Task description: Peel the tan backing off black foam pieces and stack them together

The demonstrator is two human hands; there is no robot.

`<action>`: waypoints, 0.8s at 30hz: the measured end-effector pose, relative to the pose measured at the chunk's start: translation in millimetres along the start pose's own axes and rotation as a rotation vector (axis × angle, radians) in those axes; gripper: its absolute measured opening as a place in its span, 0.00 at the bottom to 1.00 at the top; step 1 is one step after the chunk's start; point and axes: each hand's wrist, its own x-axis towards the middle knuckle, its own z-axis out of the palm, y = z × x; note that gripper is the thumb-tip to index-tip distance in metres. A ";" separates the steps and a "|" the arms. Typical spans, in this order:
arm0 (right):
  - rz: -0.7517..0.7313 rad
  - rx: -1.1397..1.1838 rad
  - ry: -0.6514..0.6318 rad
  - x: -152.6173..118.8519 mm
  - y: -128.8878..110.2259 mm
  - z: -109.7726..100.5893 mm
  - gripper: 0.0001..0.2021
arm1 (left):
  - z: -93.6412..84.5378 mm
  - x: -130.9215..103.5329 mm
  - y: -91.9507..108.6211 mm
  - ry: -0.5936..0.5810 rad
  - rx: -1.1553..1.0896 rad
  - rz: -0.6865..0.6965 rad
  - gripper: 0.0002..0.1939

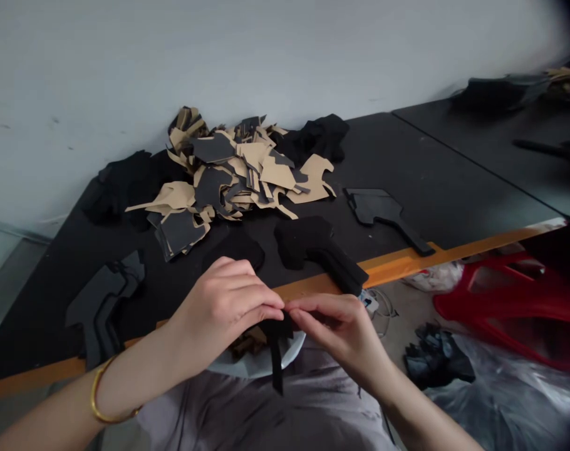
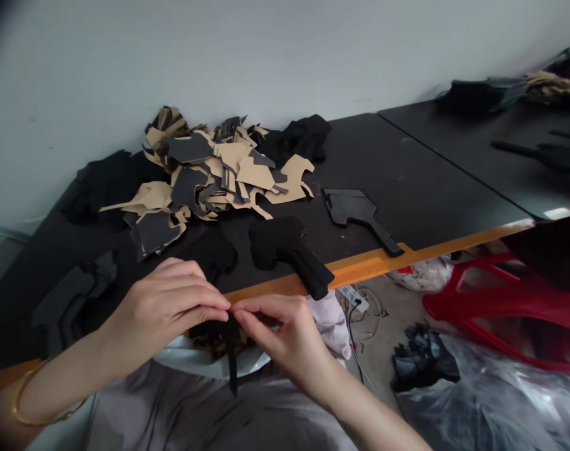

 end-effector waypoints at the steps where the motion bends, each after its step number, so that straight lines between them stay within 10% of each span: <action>1: 0.004 -0.006 -0.015 0.6 0.5 -0.8 0.07 | -0.5 0.1 0.8 -0.005 0.013 0.005 0.00; 24: -0.024 -0.118 -0.064 4.6 0.3 -2.1 0.07 | -2.8 -1.3 3.2 -0.033 0.251 0.110 0.08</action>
